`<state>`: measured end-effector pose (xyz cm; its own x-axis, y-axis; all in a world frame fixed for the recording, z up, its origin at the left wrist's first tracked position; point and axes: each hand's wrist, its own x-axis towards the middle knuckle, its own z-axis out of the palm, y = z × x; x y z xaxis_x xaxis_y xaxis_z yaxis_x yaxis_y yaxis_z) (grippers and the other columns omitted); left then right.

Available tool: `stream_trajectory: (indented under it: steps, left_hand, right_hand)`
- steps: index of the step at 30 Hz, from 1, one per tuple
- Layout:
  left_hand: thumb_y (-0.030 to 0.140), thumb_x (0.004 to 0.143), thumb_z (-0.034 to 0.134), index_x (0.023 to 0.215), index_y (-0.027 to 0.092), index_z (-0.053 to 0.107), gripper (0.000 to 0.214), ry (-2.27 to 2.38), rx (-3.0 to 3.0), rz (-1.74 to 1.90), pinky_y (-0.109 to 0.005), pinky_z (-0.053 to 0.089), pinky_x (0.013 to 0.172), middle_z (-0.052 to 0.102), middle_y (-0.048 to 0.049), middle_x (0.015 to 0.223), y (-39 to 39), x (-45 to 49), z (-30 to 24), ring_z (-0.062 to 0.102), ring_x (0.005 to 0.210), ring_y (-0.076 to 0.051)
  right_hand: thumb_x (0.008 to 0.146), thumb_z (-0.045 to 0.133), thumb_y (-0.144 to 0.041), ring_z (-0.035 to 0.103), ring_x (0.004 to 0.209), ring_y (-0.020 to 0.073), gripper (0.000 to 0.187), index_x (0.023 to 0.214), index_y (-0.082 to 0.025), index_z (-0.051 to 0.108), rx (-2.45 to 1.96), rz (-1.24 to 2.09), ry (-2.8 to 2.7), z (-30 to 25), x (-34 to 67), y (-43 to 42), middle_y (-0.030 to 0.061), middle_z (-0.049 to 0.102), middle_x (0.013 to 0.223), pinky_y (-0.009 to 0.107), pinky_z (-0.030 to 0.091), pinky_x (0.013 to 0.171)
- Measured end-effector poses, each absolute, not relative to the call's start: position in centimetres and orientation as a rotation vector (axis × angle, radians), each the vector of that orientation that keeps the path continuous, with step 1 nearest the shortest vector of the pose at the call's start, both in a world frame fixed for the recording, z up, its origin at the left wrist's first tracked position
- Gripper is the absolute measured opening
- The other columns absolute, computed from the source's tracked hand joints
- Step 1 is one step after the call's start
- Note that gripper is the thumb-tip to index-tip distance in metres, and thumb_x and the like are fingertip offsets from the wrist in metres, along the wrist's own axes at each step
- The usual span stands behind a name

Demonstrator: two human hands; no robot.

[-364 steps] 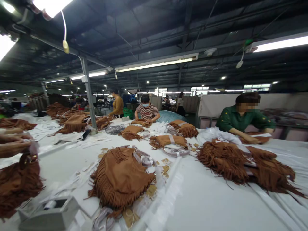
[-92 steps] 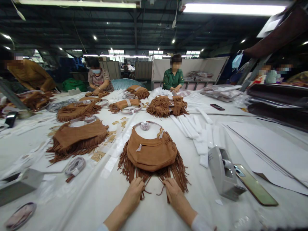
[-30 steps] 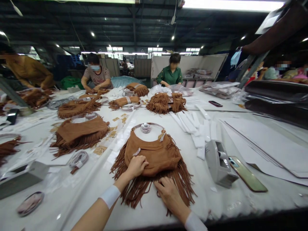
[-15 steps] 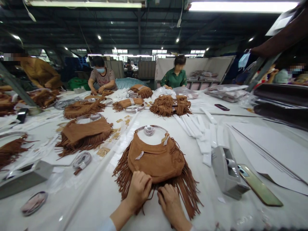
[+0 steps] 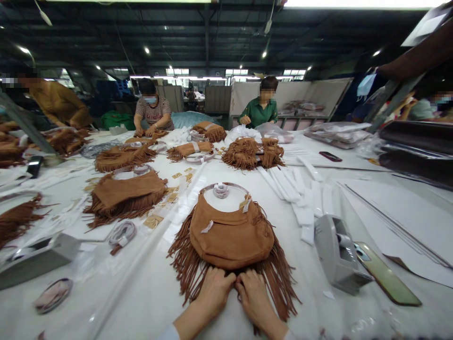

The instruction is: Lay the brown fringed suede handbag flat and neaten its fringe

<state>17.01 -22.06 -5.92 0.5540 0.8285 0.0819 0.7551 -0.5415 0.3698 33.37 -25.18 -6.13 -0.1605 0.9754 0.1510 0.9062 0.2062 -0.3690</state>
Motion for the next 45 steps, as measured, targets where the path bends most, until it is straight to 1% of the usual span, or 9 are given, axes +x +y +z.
stream_trajectory:
  steps: [8, 12, 16, 19, 23, 29, 36, 40, 45]
  left_hand:
    - [0.033, 0.089, 0.050, 0.087, 0.024, 0.065, 0.018, 1.039, 2.528, 0.276, -0.033, 0.036, 0.072, 0.057, -0.0056, 0.085, -21.2, 15.3, -4.5, 0.050, 0.084, -0.021]
    - [0.031, 0.089, 0.051, 0.076, 0.020, 0.062, 0.020, 0.975, 2.516, 0.353, -0.033, 0.036, 0.077, 0.055, -0.0050, 0.092, -22.0, 13.6, -4.0, 0.047, 0.089, -0.019]
    - [0.027, 0.088, 0.052, 0.073, 0.018, 0.056, 0.018, 1.053, 2.436, 0.458, -0.034, 0.035, 0.077, 0.053, -0.0036, 0.089, -23.3, 12.1, -4.5, 0.046, 0.086, -0.018]
    - [0.024, 0.090, 0.047, 0.082, 0.019, 0.057, 0.014, 1.185, 2.336, 0.586, -0.034, 0.037, 0.077, 0.053, -0.0046, 0.089, -23.9, 12.4, -4.6, 0.047, 0.086, -0.019]
    - [0.023, 0.087, 0.050, 0.107, 0.024, 0.059, 0.022, 1.293, 2.362, 0.654, -0.038, 0.039, 0.081, 0.052, -0.0073, 0.099, -24.0, 14.3, -4.6, 0.047, 0.094, -0.024]
    - [0.013, 0.086, 0.045, 0.116, 0.027, 0.059, 0.037, 1.417, 2.468, 0.655, -0.040, 0.040, 0.086, 0.053, -0.0083, 0.107, -24.4, 14.8, -5.7, 0.047, 0.098, -0.025]
    - [0.005, 0.077, 0.044, 0.124, 0.026, 0.054, 0.052, 1.388, 2.499, 0.581, -0.043, 0.040, 0.087, 0.052, -0.0096, 0.112, -24.4, 14.7, -6.6, 0.045, 0.099, -0.026]
    - [0.002, 0.071, 0.046, 0.126, 0.026, 0.051, 0.060, 1.383, 2.510, 0.532, -0.043, 0.040, 0.087, 0.052, -0.0091, 0.115, -24.2, 14.5, -6.8, 0.044, 0.101, -0.027]
    - [0.003, 0.073, 0.046, 0.129, 0.027, 0.048, 0.060, 1.293, 2.539, 0.571, -0.039, 0.042, 0.083, 0.054, -0.0087, 0.120, -24.2, 13.1, -7.3, 0.048, 0.098, -0.025]
  right_hand:
    - [0.093, 0.036, -0.013, 0.052, 0.085, 0.0205, 0.022, 0.087, -0.022, 0.055, -1.642, 0.423, -2.193, -4.5, 33.6, -25.7, 0.0030, 0.059, 0.088, 0.035, 0.035, 0.076]
    - [0.082, 0.039, -0.002, 0.053, 0.085, 0.0206, 0.033, 0.094, -0.025, 0.059, -1.602, 0.361, -2.217, -4.3, 34.7, -26.1, 0.0030, 0.060, 0.090, 0.034, 0.037, 0.075]
    - [0.074, 0.038, 0.002, 0.054, 0.081, 0.0201, 0.031, 0.077, -0.021, 0.058, -1.639, 0.303, -2.123, -4.3, 36.0, -26.4, 0.0041, 0.059, 0.084, 0.035, 0.039, 0.073]
    - [0.077, 0.038, -0.001, 0.055, 0.081, 0.0205, 0.028, 0.075, -0.021, 0.057, -1.607, 0.260, -2.058, -4.0, 35.6, -26.3, 0.0052, 0.060, 0.085, 0.036, 0.041, 0.073]
    - [0.082, 0.043, -0.009, 0.057, 0.092, 0.0226, 0.028, 0.096, -0.023, 0.063, -1.467, 0.236, -2.128, -3.4, 33.5, -26.1, 0.0062, 0.065, 0.099, 0.041, 0.043, 0.082]
    - [0.074, 0.048, -0.008, 0.058, 0.109, 0.0252, 0.048, 0.117, -0.024, 0.060, -1.441, 0.077, -2.363, -6.2, 35.5, -26.9, 0.0069, 0.066, 0.118, 0.047, 0.040, 0.096]
    - [0.073, 0.039, -0.004, 0.062, 0.108, 0.0224, 0.053, 0.116, -0.021, 0.065, -1.389, -0.162, -2.385, -11.5, 42.4, -25.9, 0.0092, 0.069, 0.113, 0.039, 0.050, 0.087]
    - [0.077, 0.035, -0.003, 0.060, 0.112, 0.0203, 0.054, 0.116, -0.024, 0.066, -1.354, -0.118, -2.379, -12.0, 44.8, -25.1, 0.0081, 0.068, 0.116, 0.039, 0.051, 0.091]
    - [0.079, 0.031, -0.002, 0.058, 0.117, 0.0210, 0.055, 0.116, -0.023, 0.066, -1.313, -0.051, -2.268, -12.0, 46.8, -25.3, 0.0090, 0.065, 0.121, 0.042, 0.050, 0.097]
